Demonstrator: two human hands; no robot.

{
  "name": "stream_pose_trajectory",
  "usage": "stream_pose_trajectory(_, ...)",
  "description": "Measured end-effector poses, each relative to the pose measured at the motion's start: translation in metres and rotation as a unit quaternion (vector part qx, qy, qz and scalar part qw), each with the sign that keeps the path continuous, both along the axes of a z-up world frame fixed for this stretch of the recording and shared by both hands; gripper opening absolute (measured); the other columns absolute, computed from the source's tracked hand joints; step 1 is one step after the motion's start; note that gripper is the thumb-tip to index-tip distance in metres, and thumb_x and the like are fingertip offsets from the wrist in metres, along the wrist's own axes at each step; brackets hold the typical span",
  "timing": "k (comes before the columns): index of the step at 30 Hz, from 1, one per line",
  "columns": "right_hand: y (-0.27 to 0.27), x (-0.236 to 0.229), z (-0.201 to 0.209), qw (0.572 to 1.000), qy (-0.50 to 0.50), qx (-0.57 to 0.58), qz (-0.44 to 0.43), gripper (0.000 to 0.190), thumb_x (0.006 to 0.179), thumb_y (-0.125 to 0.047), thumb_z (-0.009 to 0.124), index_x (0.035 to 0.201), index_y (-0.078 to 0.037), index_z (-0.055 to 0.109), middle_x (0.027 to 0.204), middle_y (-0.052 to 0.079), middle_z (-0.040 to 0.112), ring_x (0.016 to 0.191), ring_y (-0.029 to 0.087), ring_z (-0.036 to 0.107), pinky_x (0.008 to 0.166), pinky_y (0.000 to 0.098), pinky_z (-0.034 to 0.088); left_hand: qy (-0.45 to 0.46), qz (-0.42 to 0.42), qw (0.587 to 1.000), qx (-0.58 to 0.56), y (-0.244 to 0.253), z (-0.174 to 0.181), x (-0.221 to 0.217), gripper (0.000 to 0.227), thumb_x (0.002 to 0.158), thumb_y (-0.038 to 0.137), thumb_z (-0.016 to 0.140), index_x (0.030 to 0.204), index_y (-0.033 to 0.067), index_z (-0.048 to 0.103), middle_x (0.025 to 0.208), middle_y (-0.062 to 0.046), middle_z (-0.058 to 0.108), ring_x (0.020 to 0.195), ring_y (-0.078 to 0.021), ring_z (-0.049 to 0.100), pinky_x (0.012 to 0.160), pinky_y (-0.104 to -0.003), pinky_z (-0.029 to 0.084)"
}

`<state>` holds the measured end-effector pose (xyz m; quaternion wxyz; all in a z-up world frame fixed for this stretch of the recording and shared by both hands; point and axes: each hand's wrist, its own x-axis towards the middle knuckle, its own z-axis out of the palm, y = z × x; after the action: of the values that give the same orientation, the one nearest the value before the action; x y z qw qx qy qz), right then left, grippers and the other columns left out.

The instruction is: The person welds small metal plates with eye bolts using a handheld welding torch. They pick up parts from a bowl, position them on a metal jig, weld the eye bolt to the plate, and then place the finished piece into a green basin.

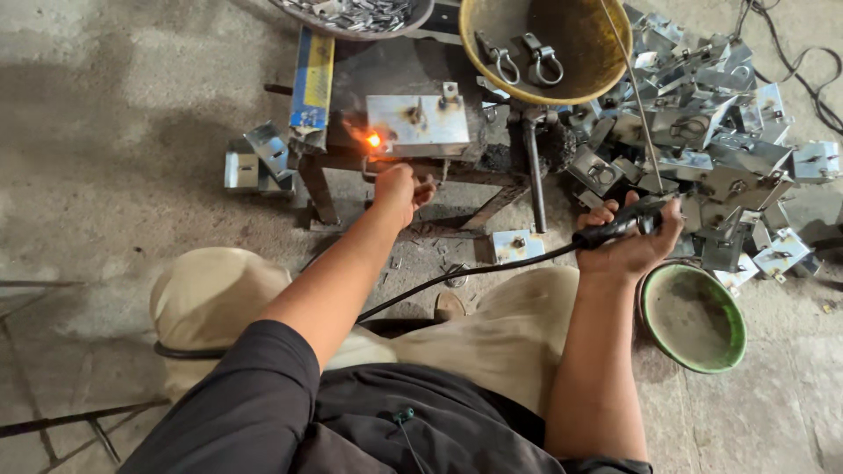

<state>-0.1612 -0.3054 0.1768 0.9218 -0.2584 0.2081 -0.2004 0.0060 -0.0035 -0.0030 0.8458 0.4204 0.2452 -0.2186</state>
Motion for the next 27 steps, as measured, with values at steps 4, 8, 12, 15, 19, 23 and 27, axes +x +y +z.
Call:
stream_pose_trajectory(4,-0.044,-0.030,-0.023,0.998,-0.029,0.041,0.041,0.059,0.093,-0.055,0.063,0.109,0.001,0.056,0.090,0.014,0.059,0.075,0.024,0.059,0.067,0.0314,0.051,0.008,0.046,0.998,-0.035,-0.007,0.001,0.004,0.017,0.099,0.020,0.048,0.110,0.0156,0.059,0.092,-0.009,0.073,0.058,-0.0244,0.065,0.048,-0.036,0.051)
stream_pose_trajectory(8,-0.091,-0.075,-0.069,0.997,0.050,0.056,-0.018,0.064,0.092,-0.060,0.057,0.104,0.002,0.058,0.086,0.014,0.059,0.071,0.027,0.060,0.057,0.0353,0.051,0.008,0.140,0.990,-0.023,-0.014,0.001,0.004,0.011,0.100,0.019,0.062,0.108,0.0123,0.059,0.089,-0.007,0.068,0.059,-0.0194,0.061,0.050,-0.033,0.048)
stream_pose_trajectory(12,-0.118,-0.127,-0.138,0.977,0.194,0.063,-0.067,0.047,0.088,-0.050,0.049,0.100,-0.005,0.056,0.087,0.016,0.064,0.079,0.029,0.062,0.071,0.0410,0.053,-0.065,0.136,0.988,-0.041,-0.022,0.008,0.001,0.021,0.103,0.029,0.068,0.104,0.0109,0.055,0.082,-0.010,0.059,0.058,-0.0196,0.057,0.050,-0.032,0.047)
stream_pose_trajectory(15,-0.117,-0.167,-0.192,0.981,0.184,0.027,0.057,0.040,0.093,-0.040,0.050,0.105,-0.005,0.064,0.098,0.013,0.072,0.085,0.031,0.065,0.084,0.0429,0.051,-0.065,0.160,0.984,-0.050,-0.033,0.025,0.011,0.021,0.102,0.031,0.063,0.102,0.0130,0.053,0.082,-0.008,0.060,0.061,-0.0205,0.064,0.052,-0.033,0.052)
stream_pose_trajectory(19,-0.087,-0.191,-0.215,0.926,0.336,0.072,0.155,0.062,0.084,-0.056,0.046,0.106,-0.004,0.071,0.107,0.016,0.076,0.098,0.034,0.068,0.096,0.0453,0.050,-0.074,0.176,0.981,0.029,-0.038,0.043,0.026,0.028,0.104,0.034,0.057,0.099,0.0061,0.054,0.076,-0.006,0.065,0.057,-0.0188,0.063,0.046,-0.031,0.049)
stream_pose_trajectory(23,-0.101,-0.197,-0.226,0.914,0.382,0.035,0.134,0.048,0.088,-0.055,0.053,0.081,-0.009,0.064,0.080,0.009,0.066,0.072,0.025,0.059,0.070,0.0376,0.045,-0.222,0.100,0.962,0.124,-0.005,0.082,0.025,0.012,0.108,0.019,0.053,0.106,0.0074,0.056,0.078,-0.004,0.065,0.061,-0.0134,0.064,0.051,-0.028,0.053)
stream_pose_trajectory(27,-0.132,-0.221,-0.244,0.889,0.442,-0.014,0.119,0.053,0.092,-0.052,0.063,0.055,-0.016,0.054,0.053,0.001,0.053,0.045,0.016,0.047,0.042,0.0289,0.036,-0.368,-0.170,0.832,0.379,0.047,0.147,-0.003,0.020,0.110,0.014,0.059,0.102,-0.0039,0.064,0.082,-0.007,0.066,0.064,-0.0133,0.061,0.058,-0.029,0.050)
